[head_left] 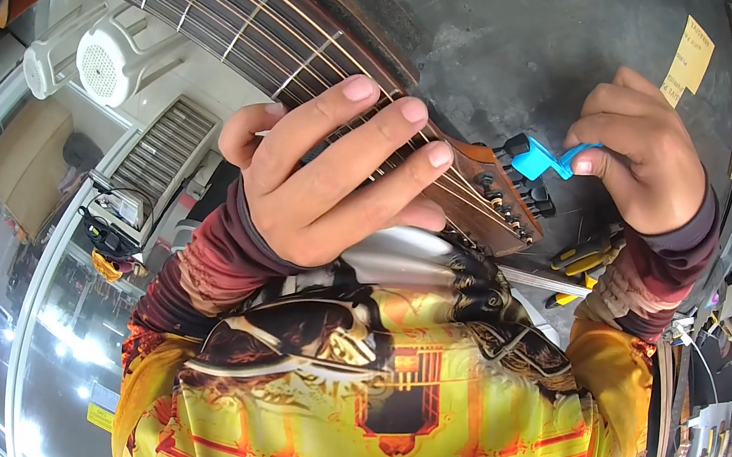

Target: The person removes a new guitar string from its package, uncoils it, and threads it through the bridge pin hole on an acoustic guitar. They then pull the string to the headstock, insert it through the tuning post, and wind the tuning peg using a handheld string winder.

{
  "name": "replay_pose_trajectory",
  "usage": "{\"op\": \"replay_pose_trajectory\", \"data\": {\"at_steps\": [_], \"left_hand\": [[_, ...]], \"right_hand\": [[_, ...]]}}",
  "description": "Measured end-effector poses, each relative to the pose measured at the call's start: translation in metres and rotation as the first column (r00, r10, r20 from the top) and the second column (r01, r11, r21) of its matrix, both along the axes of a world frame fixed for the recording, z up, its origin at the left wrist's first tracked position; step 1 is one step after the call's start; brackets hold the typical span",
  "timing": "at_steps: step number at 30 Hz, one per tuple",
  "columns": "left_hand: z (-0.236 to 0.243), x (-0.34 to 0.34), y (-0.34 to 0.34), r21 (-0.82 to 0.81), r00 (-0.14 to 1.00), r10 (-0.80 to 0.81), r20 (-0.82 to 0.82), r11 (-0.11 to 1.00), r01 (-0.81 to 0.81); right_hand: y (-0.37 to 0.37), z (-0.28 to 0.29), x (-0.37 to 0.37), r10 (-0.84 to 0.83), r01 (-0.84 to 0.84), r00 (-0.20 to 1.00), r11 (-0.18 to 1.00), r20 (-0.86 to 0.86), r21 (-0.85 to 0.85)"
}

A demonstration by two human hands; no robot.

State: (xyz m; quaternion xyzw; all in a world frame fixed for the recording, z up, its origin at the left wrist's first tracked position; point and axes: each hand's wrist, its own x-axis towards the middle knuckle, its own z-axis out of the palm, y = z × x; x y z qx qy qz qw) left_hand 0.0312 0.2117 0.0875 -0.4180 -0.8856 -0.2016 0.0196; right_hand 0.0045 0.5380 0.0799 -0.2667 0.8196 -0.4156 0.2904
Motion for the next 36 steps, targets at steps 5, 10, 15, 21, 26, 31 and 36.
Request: {"op": "replay_pose_trajectory", "data": {"at_steps": [5, 10, 15, 21, 26, 31, 36], "left_hand": [[-0.01, 0.008, -0.002, 0.024, 0.999, 0.037, -0.016, 0.999, -0.037], [-0.014, 0.011, 0.001, 0.018, 0.998, 0.049, -0.029, 0.999, -0.049], [-0.015, 0.014, 0.005, 0.043, 0.995, 0.094, -0.046, 0.995, -0.092], [-0.023, 0.021, 0.007, 0.127, 0.982, 0.188, 0.02, 0.974, -0.189], [-0.023, 0.022, 0.013, 0.102, 0.981, 0.194, 0.031, 0.975, -0.196], [-0.02, 0.014, 0.006, 0.055, 0.998, 0.061, -0.017, 0.997, -0.06], [-0.021, 0.013, 0.005, 0.051, 0.997, 0.076, 0.002, 0.996, -0.076]], "right_hand": [[-0.001, -0.012, -0.004, 0.063, -0.062, 0.998, 0.996, -0.003, 0.064], [-0.003, -0.028, 0.005, 0.002, 0.0, 0.998, 1.0, -0.064, 0.029], [-0.009, -0.036, 0.013, -0.201, 0.197, 0.976, 0.979, -0.081, -0.061], [-0.008, -0.039, 0.01, -0.146, 0.143, 0.986, 0.989, -0.076, -0.04], [-0.013, -0.035, 0.007, -0.157, 0.153, 0.984, 0.987, -0.082, -0.044], [-0.012, -0.021, 0.0, -0.181, 0.17, 0.98, 0.977, -0.08, -0.129], [0.004, -0.002, 0.002, -0.007, -0.005, 0.997, 0.988, -0.074, -0.155]]}}
